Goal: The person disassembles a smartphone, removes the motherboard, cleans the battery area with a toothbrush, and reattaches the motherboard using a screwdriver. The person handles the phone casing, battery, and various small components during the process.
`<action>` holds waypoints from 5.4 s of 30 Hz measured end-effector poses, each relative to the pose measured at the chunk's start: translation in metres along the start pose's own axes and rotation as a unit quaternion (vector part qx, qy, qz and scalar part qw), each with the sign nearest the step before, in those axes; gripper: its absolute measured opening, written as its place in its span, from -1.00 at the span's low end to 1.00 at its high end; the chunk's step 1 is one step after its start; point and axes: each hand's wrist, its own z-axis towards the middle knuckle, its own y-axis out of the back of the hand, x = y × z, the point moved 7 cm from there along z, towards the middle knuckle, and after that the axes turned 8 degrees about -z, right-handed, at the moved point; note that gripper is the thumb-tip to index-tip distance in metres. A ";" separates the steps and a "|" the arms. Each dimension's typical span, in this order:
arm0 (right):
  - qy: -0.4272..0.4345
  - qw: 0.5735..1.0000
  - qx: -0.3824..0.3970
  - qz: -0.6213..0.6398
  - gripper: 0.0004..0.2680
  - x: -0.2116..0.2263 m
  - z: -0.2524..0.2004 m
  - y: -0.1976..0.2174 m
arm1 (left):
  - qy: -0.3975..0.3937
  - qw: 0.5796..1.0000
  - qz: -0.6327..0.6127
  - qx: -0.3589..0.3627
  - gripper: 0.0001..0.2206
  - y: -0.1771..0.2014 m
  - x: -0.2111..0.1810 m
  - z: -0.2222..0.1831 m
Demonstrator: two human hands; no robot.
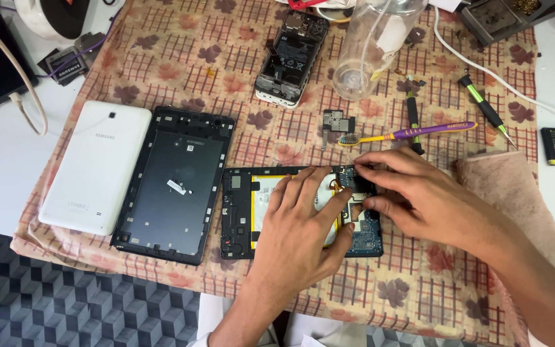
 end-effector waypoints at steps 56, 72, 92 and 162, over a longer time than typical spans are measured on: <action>-0.031 0.995 -0.082 0.042 -0.59 -0.012 0.002 0.027 | 0.076 0.977 0.088 0.181 -0.73 -0.018 0.002 0.030; 0.073 0.981 -0.077 -0.160 -0.61 -0.005 -0.003 0.016 | 0.054 0.984 -0.082 0.148 -0.92 -0.048 0.054 0.103; 0.002 0.975 -0.223 -0.006 -0.69 -0.047 -0.011 0.018 | 0.000 0.991 -0.081 0.104 -0.93 -0.050 0.046 0.097; 0.102 0.924 -0.253 0.267 -0.55 -0.028 -0.019 0.020 | 0.026 0.978 -0.021 0.206 -0.56 -0.031 0.039 0.087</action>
